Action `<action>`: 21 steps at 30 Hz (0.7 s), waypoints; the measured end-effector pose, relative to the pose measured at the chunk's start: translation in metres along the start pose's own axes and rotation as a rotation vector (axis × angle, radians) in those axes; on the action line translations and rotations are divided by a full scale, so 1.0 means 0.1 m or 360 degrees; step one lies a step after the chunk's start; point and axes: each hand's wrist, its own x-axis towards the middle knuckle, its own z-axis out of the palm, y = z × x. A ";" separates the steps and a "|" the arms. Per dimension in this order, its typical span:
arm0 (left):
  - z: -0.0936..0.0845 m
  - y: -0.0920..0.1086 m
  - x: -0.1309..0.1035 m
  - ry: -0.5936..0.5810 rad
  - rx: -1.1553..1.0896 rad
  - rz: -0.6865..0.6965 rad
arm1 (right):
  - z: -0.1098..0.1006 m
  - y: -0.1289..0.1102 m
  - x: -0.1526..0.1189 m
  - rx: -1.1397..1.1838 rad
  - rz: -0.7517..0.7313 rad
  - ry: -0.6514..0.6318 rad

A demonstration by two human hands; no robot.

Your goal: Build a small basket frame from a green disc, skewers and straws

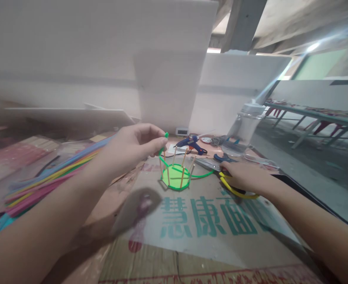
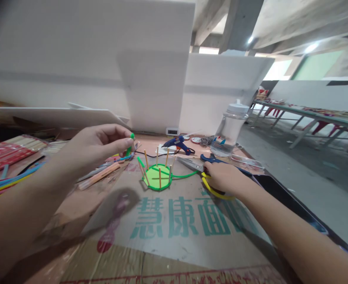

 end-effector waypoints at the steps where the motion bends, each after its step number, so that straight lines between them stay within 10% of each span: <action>1: -0.01 0.01 0.00 0.0008 -0.0005 -0.0004 | -0.01 0.01 -0.01 -0.0032 -0.0052 -0.0010; 6: -0.06 -0.01 0.00 0.0019 -0.0046 0.0032 | -0.17 0.14 0.02 -0.0061 -0.0094 0.0152; 12: -0.07 -0.16 0.06 -0.0008 -0.0087 -0.0046 | -0.31 0.08 0.49 0.0728 -0.0148 0.0527; 21: -0.01 -0.55 -0.01 -0.0305 -0.0157 -0.0147 | -0.08 -0.14 1.22 0.1113 -0.0271 0.0310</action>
